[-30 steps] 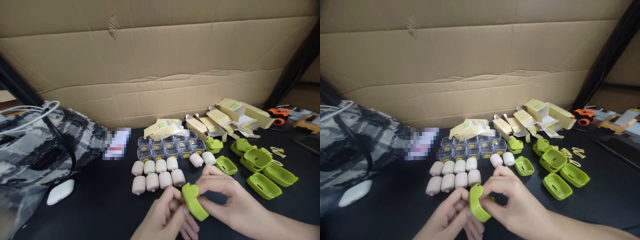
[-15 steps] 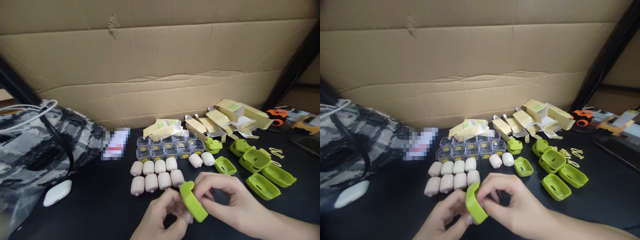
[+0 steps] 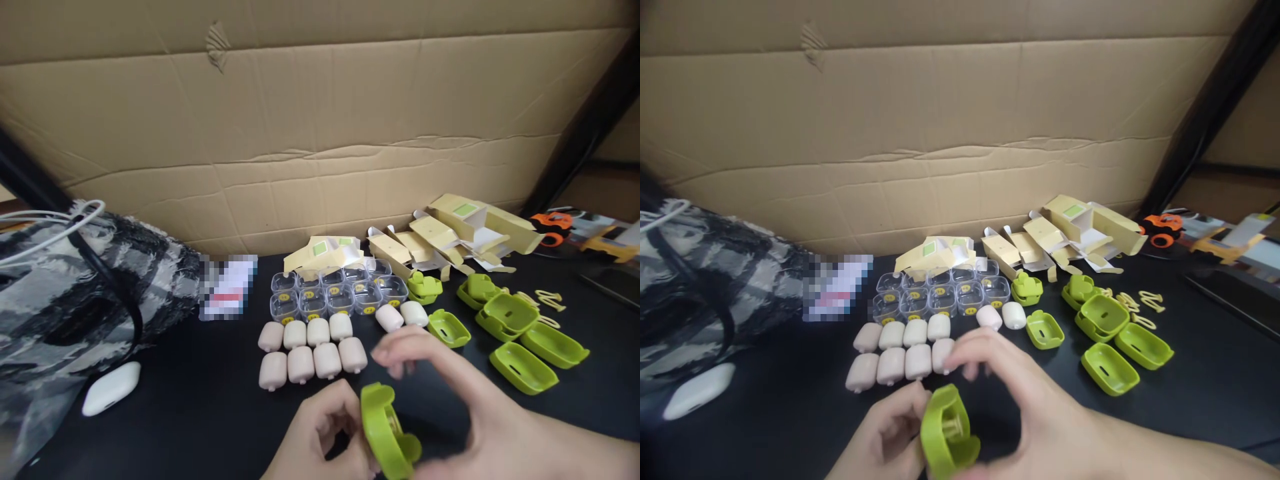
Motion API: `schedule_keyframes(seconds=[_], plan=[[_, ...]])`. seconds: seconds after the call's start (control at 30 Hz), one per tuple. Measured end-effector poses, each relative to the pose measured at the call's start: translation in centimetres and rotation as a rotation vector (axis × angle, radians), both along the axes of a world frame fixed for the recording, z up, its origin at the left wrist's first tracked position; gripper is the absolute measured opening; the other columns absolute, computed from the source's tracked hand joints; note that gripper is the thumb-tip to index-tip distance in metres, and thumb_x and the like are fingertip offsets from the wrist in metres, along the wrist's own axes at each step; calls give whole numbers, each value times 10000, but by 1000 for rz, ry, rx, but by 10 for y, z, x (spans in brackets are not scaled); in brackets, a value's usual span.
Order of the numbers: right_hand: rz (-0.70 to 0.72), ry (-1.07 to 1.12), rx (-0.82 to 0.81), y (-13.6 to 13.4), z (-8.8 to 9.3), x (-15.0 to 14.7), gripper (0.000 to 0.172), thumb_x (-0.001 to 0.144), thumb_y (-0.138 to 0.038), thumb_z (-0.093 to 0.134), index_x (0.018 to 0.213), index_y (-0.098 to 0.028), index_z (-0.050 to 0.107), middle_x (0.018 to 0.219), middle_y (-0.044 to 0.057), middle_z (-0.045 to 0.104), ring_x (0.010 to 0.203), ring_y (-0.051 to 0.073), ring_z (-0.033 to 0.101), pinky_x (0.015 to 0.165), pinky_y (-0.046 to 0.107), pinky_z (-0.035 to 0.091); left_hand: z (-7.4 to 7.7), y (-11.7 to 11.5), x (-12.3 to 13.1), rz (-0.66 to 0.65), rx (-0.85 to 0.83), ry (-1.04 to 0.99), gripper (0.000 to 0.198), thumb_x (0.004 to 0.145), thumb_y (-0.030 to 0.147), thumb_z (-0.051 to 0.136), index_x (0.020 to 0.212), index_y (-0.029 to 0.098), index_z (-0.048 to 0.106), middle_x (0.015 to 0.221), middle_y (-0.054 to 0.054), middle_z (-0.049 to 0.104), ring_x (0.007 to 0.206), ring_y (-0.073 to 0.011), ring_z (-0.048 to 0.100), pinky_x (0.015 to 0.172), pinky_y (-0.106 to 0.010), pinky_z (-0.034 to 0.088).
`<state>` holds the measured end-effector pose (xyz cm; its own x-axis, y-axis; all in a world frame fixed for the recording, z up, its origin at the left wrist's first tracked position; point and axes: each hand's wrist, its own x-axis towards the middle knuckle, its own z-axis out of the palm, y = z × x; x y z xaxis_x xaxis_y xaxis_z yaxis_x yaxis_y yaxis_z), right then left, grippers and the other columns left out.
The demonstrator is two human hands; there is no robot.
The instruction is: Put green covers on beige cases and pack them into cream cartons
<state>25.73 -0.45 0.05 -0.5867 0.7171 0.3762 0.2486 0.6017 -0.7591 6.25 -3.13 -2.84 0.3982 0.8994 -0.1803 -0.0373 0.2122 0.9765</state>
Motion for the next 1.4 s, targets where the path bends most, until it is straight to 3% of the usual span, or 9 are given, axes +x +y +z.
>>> schedule_keyframes(seconds=[0.13,0.27,0.4,0.53,0.67,0.83,1.03,1.23,1.4], plan=[[246,-145,67,0,8,-1,554,702,-162,770,1211,-213,557,1235,87,620,1149,187,584,979,253,463,-2,-1,0,-95,11,-58,262,729,223,705,654,177,458,643,59,434,604,-78,397,580,-195,340],[208,-127,47,-1,13,0,434,716,-158,749,1124,-208,610,1027,62,678,932,164,657,833,219,530,-2,-2,-3,-18,7,20,278,712,164,659,609,197,403,587,70,419,565,-76,376,553,-206,314],[94,-17,122,-4,19,14,634,631,-137,804,1186,-304,548,975,22,661,845,179,658,767,227,546,-6,6,-10,41,58,8,356,758,151,596,569,219,302,531,79,414,478,-54,340,484,-198,269],[-16,-38,235,-4,23,21,757,638,-162,817,1263,-370,446,1076,16,638,970,207,638,849,249,530,-13,10,-12,-129,93,-185,318,795,413,662,796,217,411,627,55,530,486,-58,393,481,-189,291],[118,-115,-22,-2,22,9,498,731,-221,769,1156,-272,514,1042,27,646,921,160,657,816,215,537,-11,2,-7,-264,31,-303,490,764,514,693,1066,194,478,839,-11,595,689,-85,527,607,-201,337],[237,-103,-141,-3,20,0,417,734,-120,734,1100,-223,564,1033,39,624,940,146,632,841,227,524,3,-2,-1,-176,-297,-433,341,697,311,816,781,174,515,710,56,533,606,-41,480,632,-187,363],[245,-6,-132,-3,20,3,477,726,-89,739,1130,-253,548,1049,56,639,936,159,650,809,239,534,0,6,-7,-285,-540,-478,416,579,371,867,803,101,643,676,9,537,589,-61,494,630,-187,357],[267,99,-38,-6,10,5,408,679,-187,781,1045,-189,600,943,89,677,838,176,657,757,258,541,-12,7,-10,-349,-578,-486,238,520,280,711,664,134,589,537,38,426,471,-74,319,482,-219,188],[313,-76,31,-5,26,6,405,742,-124,715,1120,-207,597,1009,78,696,936,173,664,831,258,530,-10,5,-7,-353,-501,-552,238,532,318,705,647,144,591,634,13,507,594,-105,423,614,-225,311]])
